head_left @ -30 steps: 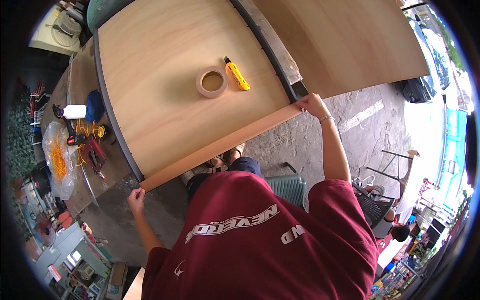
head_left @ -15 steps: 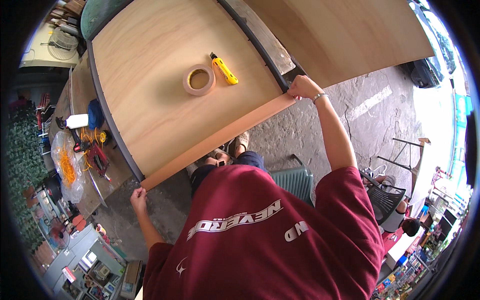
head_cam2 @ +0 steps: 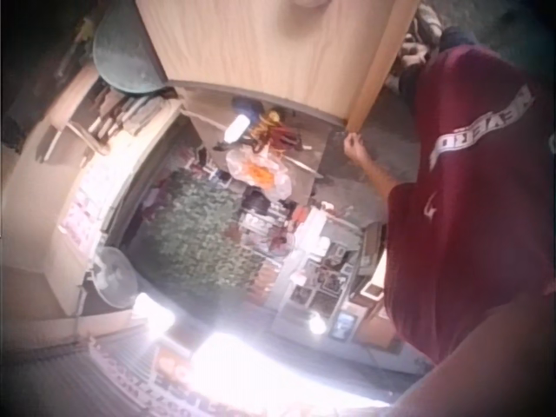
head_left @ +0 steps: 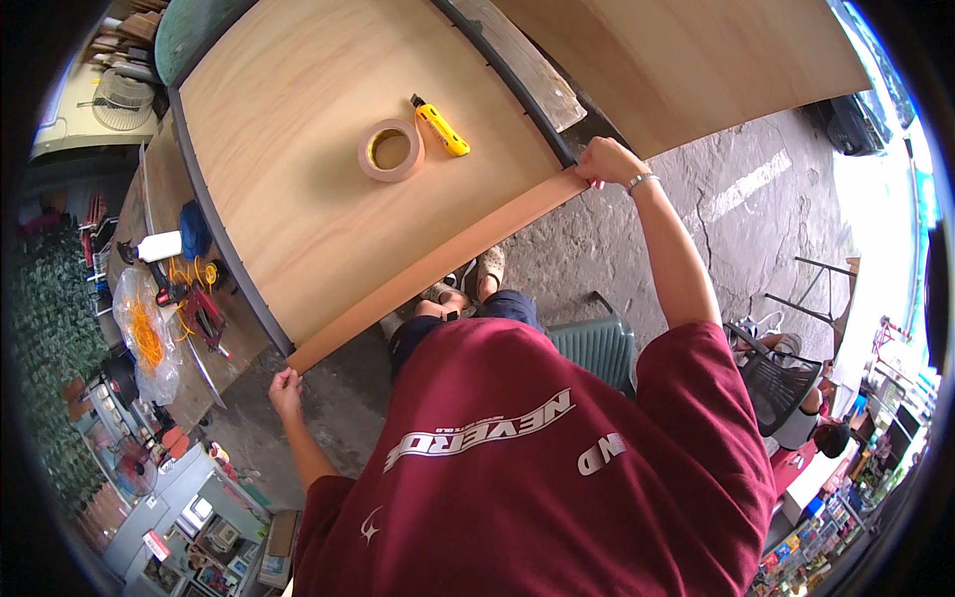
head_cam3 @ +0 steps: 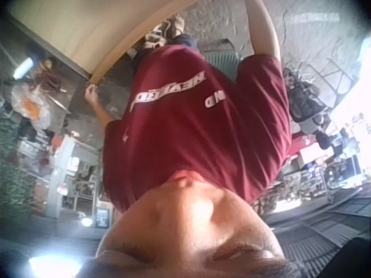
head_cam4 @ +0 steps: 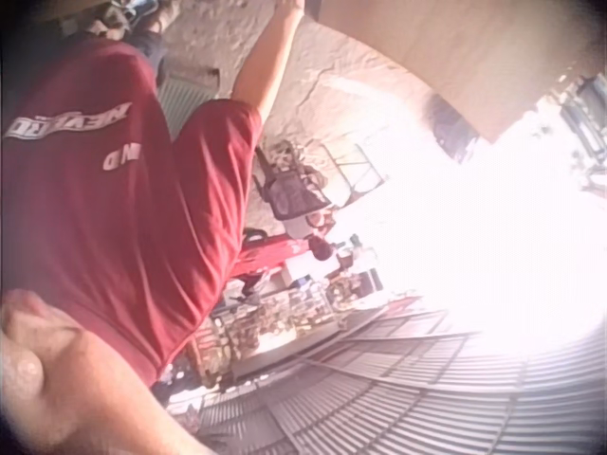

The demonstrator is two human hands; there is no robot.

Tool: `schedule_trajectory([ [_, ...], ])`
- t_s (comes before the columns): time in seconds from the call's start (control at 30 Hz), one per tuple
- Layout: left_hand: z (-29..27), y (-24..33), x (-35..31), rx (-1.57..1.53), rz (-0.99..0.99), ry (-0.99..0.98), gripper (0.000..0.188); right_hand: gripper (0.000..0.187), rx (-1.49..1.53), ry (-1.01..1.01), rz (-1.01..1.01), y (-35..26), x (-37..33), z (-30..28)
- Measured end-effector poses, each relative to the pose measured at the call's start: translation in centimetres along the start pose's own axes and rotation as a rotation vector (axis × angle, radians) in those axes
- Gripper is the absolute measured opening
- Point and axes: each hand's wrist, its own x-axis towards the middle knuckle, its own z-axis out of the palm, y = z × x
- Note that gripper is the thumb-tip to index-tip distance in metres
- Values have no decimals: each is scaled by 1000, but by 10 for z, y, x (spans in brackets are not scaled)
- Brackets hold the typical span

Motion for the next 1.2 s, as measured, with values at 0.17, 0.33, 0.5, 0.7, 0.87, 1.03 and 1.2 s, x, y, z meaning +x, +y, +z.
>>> schedule_trajectory([
  [0.17,-2,-3,1,6,-5,-7,19,27,93,59,72,9,-29,14],
  [0.33,0,1,1,14,-11,-5,19,31,429,80,230,26,-39,32],
  [0.5,1,-2,0,-12,-26,-6,19,36,981,270,306,32,-50,74],
  [0.7,-5,0,-2,0,-54,-7,19,36,1108,393,376,14,-46,91],
  [0.87,-5,5,-6,-17,-11,-47,21,34,1126,419,414,6,-45,97],
  [1.03,-7,-4,-3,-10,89,-65,21,35,1136,438,446,-3,-46,107],
  [1.2,-8,-34,-4,-77,210,-69,26,34,1148,451,477,-28,-47,132],
])
